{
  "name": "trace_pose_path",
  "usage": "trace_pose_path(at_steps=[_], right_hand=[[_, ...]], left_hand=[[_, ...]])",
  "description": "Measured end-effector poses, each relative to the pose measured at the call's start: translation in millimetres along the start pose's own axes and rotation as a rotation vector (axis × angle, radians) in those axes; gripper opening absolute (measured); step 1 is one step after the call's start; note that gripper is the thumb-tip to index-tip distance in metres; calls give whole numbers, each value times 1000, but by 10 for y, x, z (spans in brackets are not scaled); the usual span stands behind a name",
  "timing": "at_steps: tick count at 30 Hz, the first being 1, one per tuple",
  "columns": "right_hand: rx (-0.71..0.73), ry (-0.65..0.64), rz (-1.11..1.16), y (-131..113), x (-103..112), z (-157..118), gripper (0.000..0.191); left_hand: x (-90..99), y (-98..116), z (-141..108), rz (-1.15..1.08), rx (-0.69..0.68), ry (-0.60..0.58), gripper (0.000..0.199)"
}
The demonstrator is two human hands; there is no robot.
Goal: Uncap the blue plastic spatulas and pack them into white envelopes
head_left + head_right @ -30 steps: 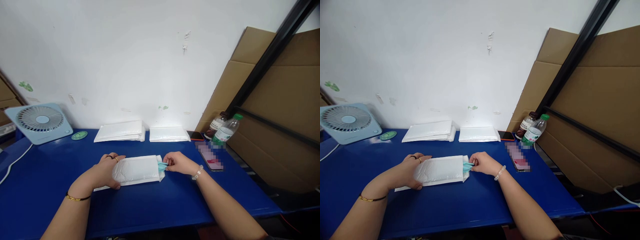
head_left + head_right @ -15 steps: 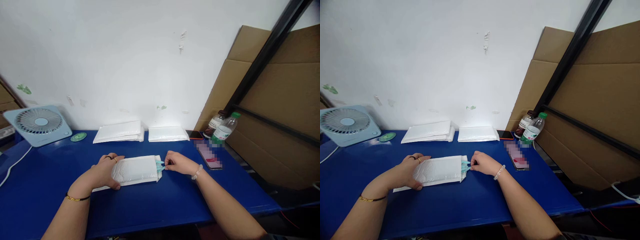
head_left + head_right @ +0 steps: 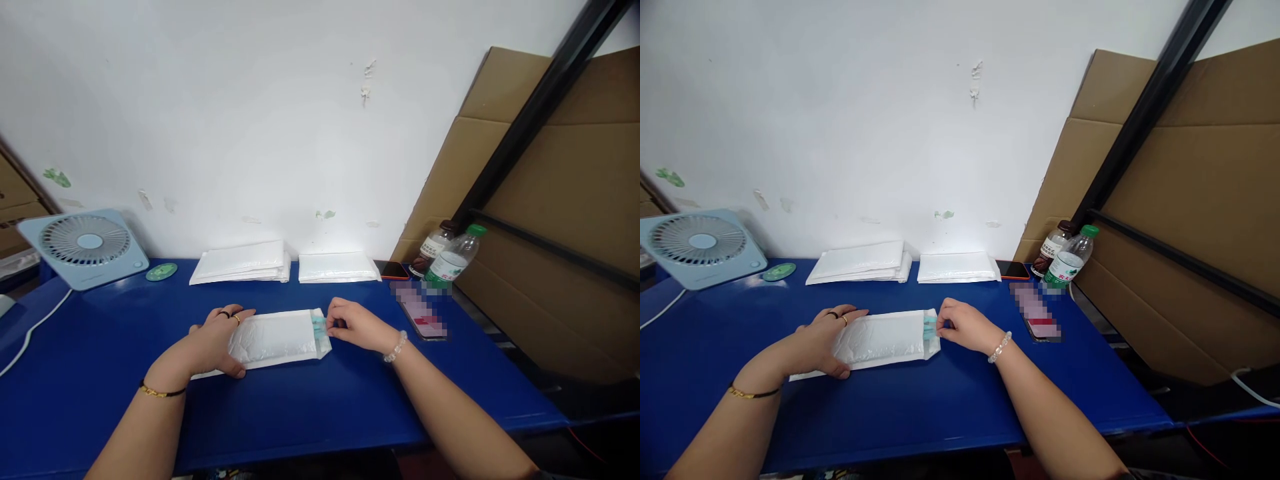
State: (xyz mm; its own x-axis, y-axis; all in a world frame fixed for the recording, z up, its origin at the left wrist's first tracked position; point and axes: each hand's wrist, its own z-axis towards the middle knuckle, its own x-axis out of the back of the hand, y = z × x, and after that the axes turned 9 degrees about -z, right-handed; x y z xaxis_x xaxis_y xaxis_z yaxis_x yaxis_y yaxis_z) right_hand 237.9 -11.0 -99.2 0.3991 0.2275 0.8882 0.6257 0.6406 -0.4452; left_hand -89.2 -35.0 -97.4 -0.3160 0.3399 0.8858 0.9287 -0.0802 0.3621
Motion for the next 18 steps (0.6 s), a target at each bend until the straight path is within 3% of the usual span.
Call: trace_pose_path(at_steps=[3,7,14,18], right_hand=[[-19,50,33,-11,-55,22,7],[-148,98,56,19,-93,28,30],[-26,18,114,-100,-190,98,19],[-87,47,155,-76,-114,44,19]], left_hand=[[9,18,-12,-13,8,-7,108],[29,32,-21,-30,-1,-3,108],[31,23,-11,-11,-2,2,106],[26,19,-13,-22,-14,3,106]])
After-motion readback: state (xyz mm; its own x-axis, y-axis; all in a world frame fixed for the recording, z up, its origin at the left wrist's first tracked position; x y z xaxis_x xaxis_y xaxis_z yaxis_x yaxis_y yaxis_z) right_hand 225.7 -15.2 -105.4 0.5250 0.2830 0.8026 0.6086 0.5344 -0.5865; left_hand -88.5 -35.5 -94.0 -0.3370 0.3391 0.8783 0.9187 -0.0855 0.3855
